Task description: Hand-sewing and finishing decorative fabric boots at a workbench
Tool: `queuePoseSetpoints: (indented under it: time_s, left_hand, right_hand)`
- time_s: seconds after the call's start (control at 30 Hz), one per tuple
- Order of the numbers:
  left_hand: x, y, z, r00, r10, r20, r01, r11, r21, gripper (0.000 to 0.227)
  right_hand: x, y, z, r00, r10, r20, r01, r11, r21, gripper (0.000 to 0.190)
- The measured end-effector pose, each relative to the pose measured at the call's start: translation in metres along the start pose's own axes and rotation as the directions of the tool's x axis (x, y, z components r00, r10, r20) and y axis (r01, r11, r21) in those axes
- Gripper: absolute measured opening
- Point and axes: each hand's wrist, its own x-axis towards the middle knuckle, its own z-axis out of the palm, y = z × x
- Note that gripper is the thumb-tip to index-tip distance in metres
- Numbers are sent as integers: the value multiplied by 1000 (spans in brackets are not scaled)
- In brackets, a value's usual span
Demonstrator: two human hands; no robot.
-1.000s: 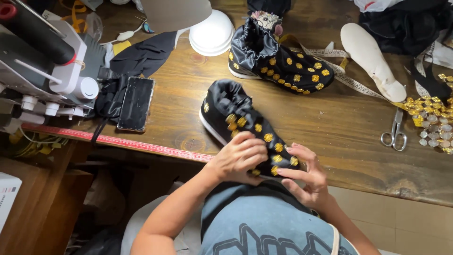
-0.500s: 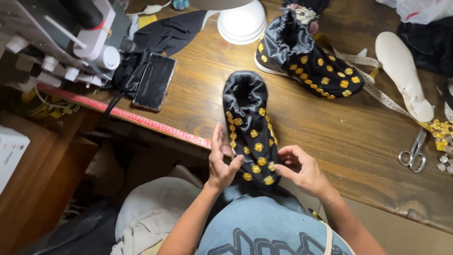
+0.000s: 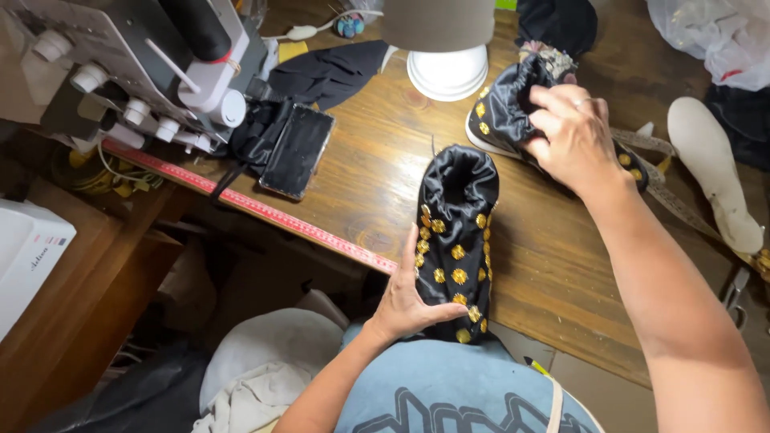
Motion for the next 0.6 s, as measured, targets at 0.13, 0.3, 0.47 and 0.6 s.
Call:
queuePoseSetpoints:
  time_s: [0.13, 0.3, 0.47, 0.6]
  left_hand:
    - [16, -6, -13, 1000, -5, 21, 8, 985, -175, 134]
    - [30, -10, -30, 994, -7, 111, 29, 979, -200, 137]
    - [54, -3, -45, 980, -28, 197, 52, 992, -115, 143]
    - [66, -11, -52, 964, 42, 261, -8, 991, -130, 147]
  right_hand:
    - [11, 22, 10, 998, -17, 59, 21, 997, -69, 13]
    - [-8, 46, -20, 999, 28, 37, -21, 985, -172, 8]
    - [-29, 13, -69, 964, 182, 193, -169, 982, -81, 35]
    - [-35, -41, -64, 735, 482, 477, -494, 862, -110, 29]
